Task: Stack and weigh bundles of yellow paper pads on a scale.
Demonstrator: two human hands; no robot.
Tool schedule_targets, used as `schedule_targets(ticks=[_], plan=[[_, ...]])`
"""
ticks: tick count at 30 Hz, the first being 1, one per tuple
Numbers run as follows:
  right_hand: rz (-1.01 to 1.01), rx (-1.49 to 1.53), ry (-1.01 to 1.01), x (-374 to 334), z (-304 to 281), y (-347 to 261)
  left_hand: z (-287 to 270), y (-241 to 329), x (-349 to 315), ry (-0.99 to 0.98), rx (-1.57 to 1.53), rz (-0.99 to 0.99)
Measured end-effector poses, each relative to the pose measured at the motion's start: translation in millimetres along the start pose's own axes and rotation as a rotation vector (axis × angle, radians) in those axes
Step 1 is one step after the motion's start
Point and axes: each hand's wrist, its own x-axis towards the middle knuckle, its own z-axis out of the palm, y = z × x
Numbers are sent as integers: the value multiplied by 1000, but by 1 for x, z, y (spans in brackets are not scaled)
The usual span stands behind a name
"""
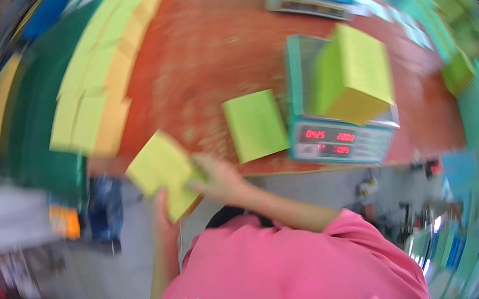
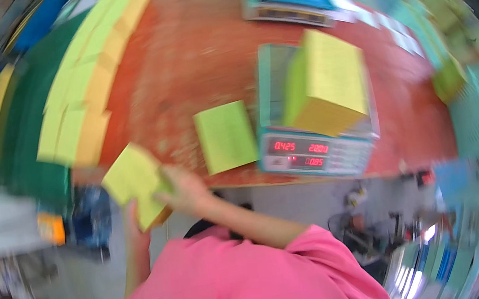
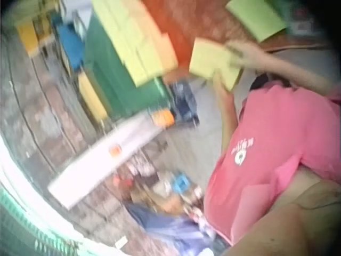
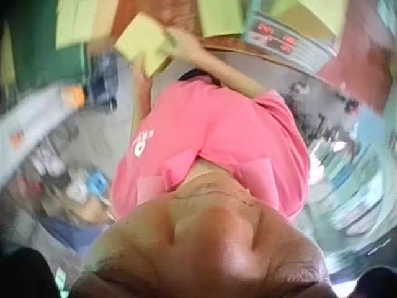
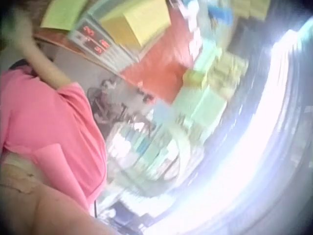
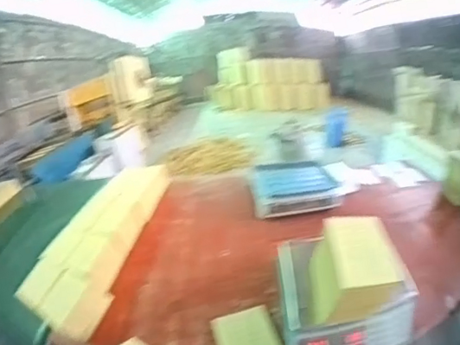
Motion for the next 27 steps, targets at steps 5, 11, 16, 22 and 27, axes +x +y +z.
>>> schedule_targets(ticks=[5, 11, 16, 22, 27], plan=[[354, 500, -70, -21, -55, -3, 27, 80, 18, -43, -415, -159], [516, 860, 103, -34, -154, -52, 67, 156, 77, -473, 305, 517], [322, 592, 463, -32, -285, -72, 239, 280, 116, -799, -324, -113], [403, 462, 590, -32, -399, -40, 359, 313, 163, -955, -15, -139], [445, 582, 512, -34, -410, -7, 392, 286, 173, -916, 31, -199]])
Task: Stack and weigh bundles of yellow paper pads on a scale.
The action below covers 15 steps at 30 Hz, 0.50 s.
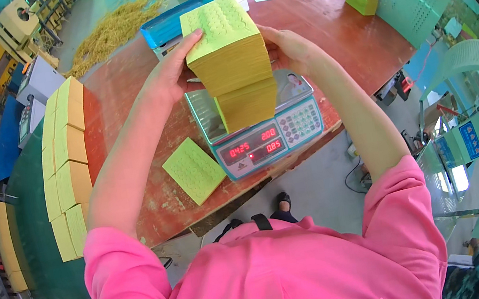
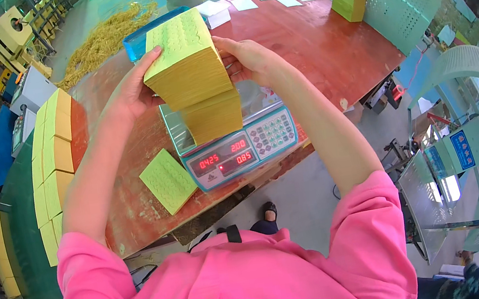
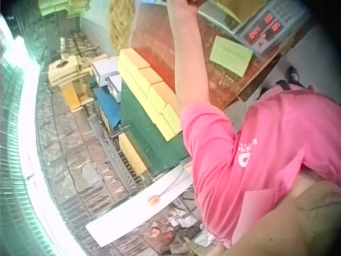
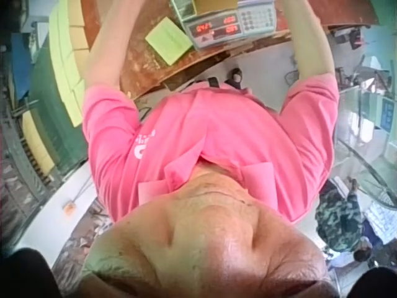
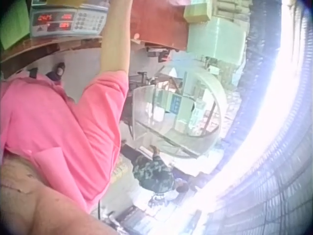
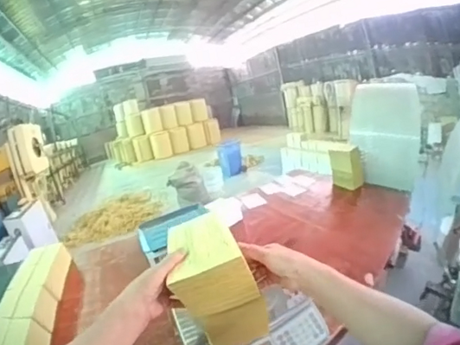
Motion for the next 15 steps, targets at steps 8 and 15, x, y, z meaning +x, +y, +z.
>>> schedule_targets(ticks=[8, 15], plan=[[0, 20, -53, 16, -26, 19, 15, -4, 0, 53, 85, 1], [-32, 48, -49, 14, -29, 26, 23, -4, -7, 72, 98, -22]])
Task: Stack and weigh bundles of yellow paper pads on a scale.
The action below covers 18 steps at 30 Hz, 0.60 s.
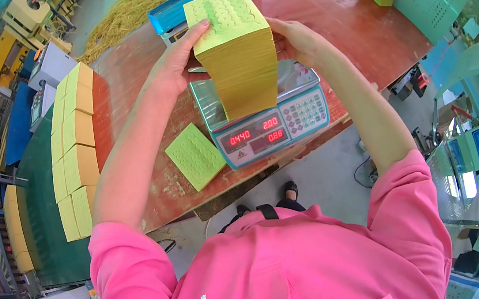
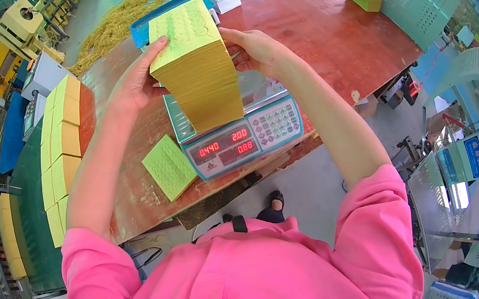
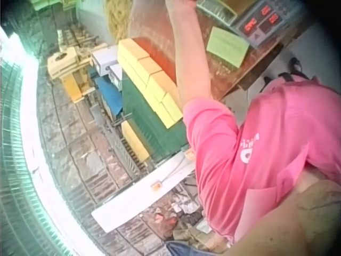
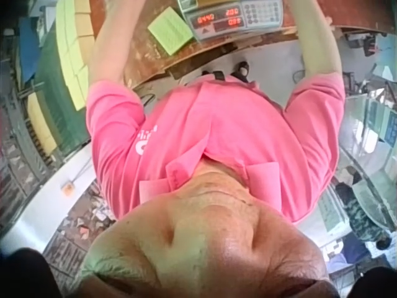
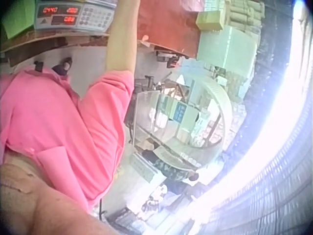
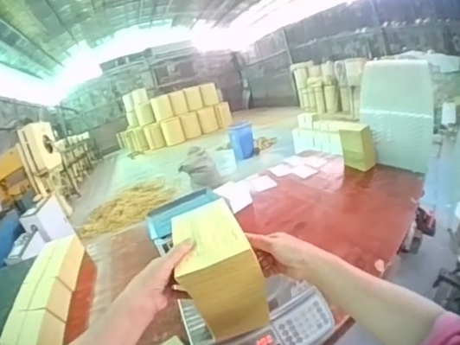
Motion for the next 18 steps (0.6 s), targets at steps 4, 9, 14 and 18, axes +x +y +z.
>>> schedule_targets(ticks=[4, 9, 14, 18], plan=[[-25, 3, -6, -5, 3, 1, -2, -2, 0, -4, 2, 4], [-18, -72, 41, -13, 9, -2, -6, -11, 4, 24, 24, 23], [-30, -176, 127, -18, 7, 4, -2, -13, 3, 15, 65, 68], [-85, -277, 136, -22, 7, 7, -15, -23, 7, 22, 37, 146]])
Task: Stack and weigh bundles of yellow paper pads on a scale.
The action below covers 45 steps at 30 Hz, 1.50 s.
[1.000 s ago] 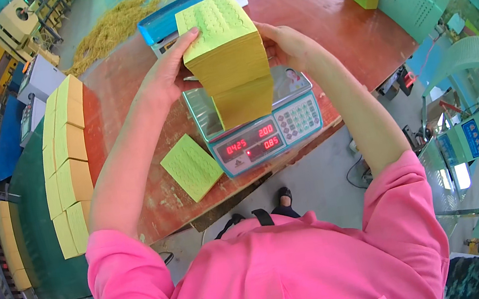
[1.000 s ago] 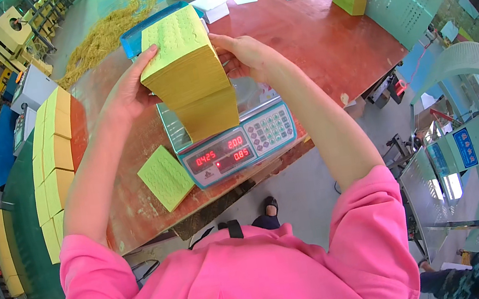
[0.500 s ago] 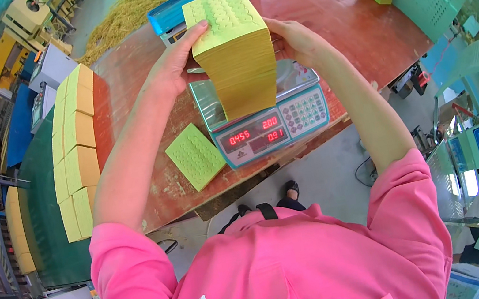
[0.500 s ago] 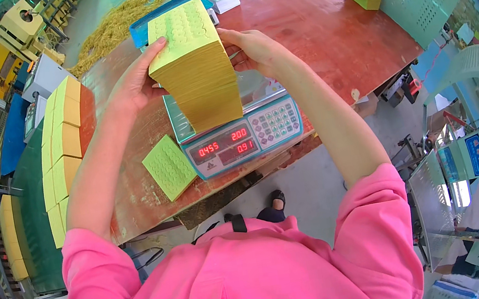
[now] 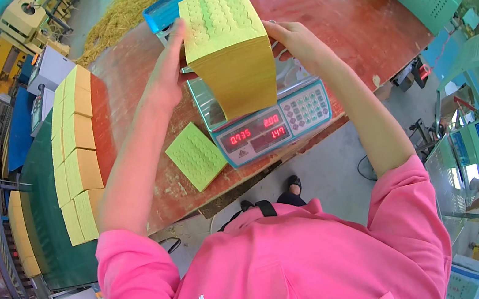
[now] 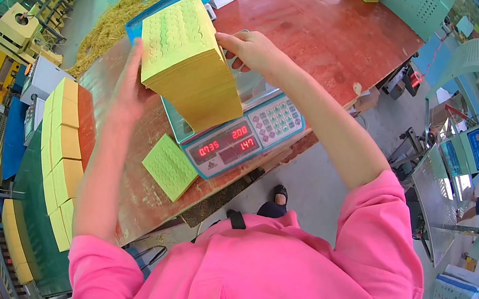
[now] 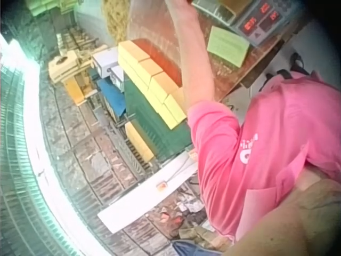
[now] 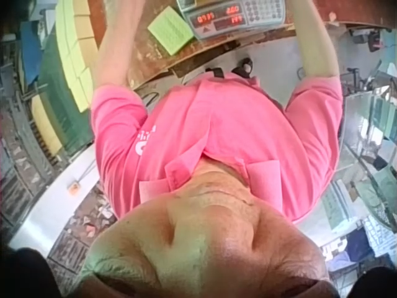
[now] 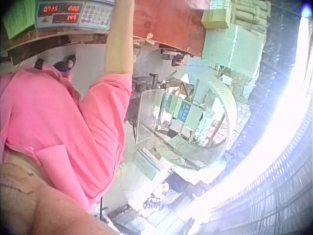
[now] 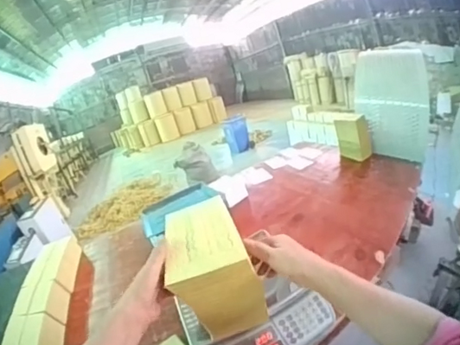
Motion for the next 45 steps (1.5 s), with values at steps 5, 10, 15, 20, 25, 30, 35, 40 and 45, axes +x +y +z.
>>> schedule_targets(ticks=[5, 10, 15, 20, 25, 30, 35, 40, 45], plan=[[-44, 163, 83, 21, 3, 37, 6, -49, 14, 181, -303, 54], [-179, 592, 25, 42, 55, 65, 44, -78, 13, 156, -621, 73], [-267, 480, -40, 87, 48, 51, 42, -79, 53, 134, -748, 189], [-184, 524, -148, 115, 39, 48, 41, -73, 68, 189, -806, 210], [-283, 401, -128, 79, 15, 72, 34, -83, 16, 418, -640, 227], [-260, 235, 140, 24, -59, 105, -20, -159, -105, 701, -287, 326], [-240, -215, 442, -3, -136, 193, -83, -263, -221, 1281, 501, -92], [-441, -1001, 294, -47, -121, 236, -81, -319, -262, 1114, 1465, -181], [-354, -1153, 335, -63, -99, 226, -80, -321, -264, 1120, 1450, -163]])
